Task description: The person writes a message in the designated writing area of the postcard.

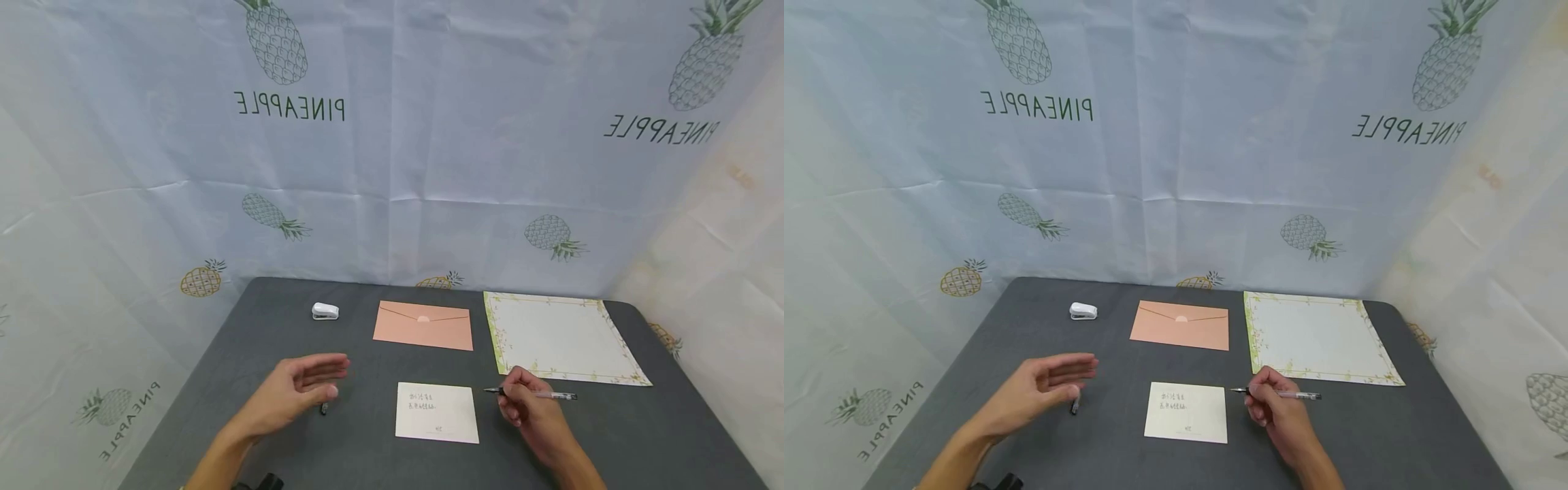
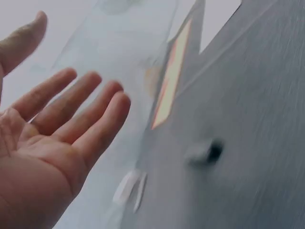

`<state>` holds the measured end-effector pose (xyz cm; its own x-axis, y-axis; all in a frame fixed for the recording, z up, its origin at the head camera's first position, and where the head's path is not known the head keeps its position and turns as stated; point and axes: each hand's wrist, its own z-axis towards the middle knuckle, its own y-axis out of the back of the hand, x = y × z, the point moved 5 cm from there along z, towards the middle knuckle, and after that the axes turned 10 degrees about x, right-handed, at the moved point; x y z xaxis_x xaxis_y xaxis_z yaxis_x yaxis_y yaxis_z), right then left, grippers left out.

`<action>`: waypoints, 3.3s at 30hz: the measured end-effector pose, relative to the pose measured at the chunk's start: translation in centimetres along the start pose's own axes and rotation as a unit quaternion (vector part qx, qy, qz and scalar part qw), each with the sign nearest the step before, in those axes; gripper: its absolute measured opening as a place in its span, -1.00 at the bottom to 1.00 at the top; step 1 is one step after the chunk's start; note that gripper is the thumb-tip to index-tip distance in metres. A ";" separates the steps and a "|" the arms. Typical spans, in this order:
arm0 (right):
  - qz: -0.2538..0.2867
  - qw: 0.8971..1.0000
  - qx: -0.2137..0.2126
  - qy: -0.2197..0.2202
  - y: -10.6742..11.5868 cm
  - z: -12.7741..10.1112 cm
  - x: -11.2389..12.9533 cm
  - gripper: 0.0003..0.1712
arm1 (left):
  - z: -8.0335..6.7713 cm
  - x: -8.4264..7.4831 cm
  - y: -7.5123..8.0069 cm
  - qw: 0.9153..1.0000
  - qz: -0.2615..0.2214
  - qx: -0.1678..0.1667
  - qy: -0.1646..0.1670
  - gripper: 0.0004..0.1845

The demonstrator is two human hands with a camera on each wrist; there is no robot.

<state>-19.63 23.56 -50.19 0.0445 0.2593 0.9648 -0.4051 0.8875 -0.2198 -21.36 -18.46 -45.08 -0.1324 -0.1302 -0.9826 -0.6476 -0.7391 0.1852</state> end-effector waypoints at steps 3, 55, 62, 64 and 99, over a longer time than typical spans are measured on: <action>0.015 1.000 0.016 0.007 0.5 -0.7 0.4 -0.57 | -2.3 -0.1 2.4 0.999 -0.037 0.010 0.001 -0.46; 0.028 0.993 0.006 -0.114 -4.8 1.3 -2.6 -0.81 | 0.6 2.7 -1.4 0.889 0.363 -0.211 0.182 -0.72; 0.018 0.993 0.026 -0.112 -4.6 0.5 -2.2 -0.81 | 1.5 0.7 -2.6 0.949 0.267 -0.142 0.095 -0.85; 0.015 0.993 0.027 -0.115 -4.6 0.3 -2.1 -0.82 | 1.9 0.1 -3.2 0.960 0.245 -0.113 0.075 -0.88; 0.090 0.991 0.074 -0.068 -9.1 0.3 -1.9 -0.76 | 6.4 -2.6 -11.0 0.996 0.084 -0.009 -0.010 -0.90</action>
<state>-16.34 14.87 -50.01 -0.1592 0.3456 0.9248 -0.5253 0.7635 -0.3757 -18.74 -5.76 -44.52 -0.2522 -0.2397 -0.9375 -0.6010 -0.7205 0.3459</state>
